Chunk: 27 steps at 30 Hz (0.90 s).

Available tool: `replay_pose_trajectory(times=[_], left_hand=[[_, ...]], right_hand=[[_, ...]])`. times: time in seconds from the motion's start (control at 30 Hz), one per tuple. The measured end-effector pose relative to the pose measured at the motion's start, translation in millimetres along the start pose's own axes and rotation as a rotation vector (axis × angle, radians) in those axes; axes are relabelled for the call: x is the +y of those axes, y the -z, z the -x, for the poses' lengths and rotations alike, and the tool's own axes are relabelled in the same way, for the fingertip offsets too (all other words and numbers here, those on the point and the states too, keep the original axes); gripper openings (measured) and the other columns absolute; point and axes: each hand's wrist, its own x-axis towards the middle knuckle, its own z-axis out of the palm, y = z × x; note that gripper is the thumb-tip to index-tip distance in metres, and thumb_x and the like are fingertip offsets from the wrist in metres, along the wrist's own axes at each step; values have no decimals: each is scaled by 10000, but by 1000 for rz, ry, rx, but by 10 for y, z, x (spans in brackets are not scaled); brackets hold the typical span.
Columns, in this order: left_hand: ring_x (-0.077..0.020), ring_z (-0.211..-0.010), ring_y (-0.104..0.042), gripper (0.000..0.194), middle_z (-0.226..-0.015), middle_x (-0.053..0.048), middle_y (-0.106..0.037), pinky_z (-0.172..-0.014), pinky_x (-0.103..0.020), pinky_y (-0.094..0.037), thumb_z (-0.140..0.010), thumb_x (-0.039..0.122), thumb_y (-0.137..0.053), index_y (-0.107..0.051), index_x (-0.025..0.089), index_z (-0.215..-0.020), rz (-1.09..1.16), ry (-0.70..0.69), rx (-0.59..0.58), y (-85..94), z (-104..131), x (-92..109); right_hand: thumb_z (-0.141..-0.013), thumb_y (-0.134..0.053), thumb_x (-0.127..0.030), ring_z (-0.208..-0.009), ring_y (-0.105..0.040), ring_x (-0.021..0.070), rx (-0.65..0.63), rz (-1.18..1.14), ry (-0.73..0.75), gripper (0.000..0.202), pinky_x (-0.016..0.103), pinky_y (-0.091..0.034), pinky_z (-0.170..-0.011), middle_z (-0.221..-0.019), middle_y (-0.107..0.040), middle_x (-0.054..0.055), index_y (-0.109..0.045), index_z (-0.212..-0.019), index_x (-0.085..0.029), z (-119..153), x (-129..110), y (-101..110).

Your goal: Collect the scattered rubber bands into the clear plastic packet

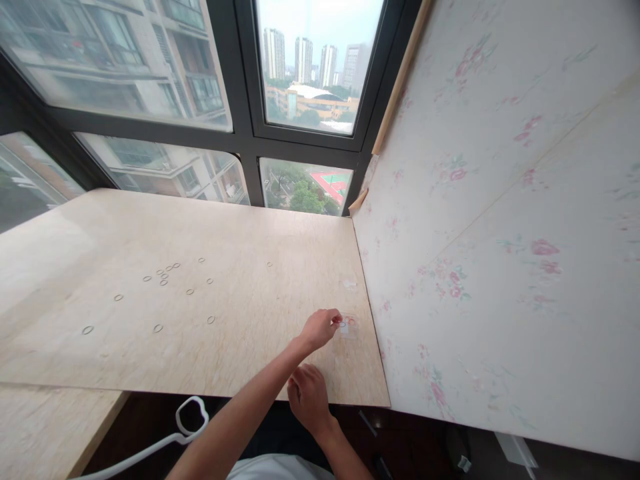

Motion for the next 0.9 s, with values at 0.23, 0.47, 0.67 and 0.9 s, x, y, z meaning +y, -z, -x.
replay_pose_trajectory(times=[0.23, 0.47, 0.67, 0.9], left_hand=[[-206, -847, -631, 214, -912, -53, -718, -764, -300, -454, -767, 121, -550, -691, 191, -912, 28, -5, 17, 3, 23, 2], [-185, -776, -627, 188, -881, -50, -715, -739, -289, -457, -775, 166, -560, -693, 185, -906, 78, 7, 76, 85, 109, -66], [-152, -694, -597, 179, -824, -34, -702, -672, -262, -441, -831, 265, -511, -666, 179, -812, 194, 95, 223, 260, 329, -360], [-160, -688, -604, 251, -770, -37, -678, -664, -266, -438, -882, 337, -416, -604, 178, -834, 289, 273, 408, 487, 816, -878]], right_hand=[[-778, -389, -95, -659, -486, 172, -5, -5, 2, 153, 284, -288, -611, -661, -543, 13, -504, -768, -196, -14, -18, 10], [-778, -390, -86, -635, -471, 167, 21, -6, 6, 162, 286, -275, -600, -629, -520, 11, -460, -689, -201, -16, -19, -16], [-739, -392, -51, -638, -473, 170, 52, -50, -4, 189, 287, -285, -594, -622, -524, 18, -481, -665, -200, -16, -41, -30], [-719, -377, -40, -615, -469, 156, 57, -74, -37, 218, 272, -297, -586, -608, -521, 9, -493, -631, -203, -25, -59, -57]])
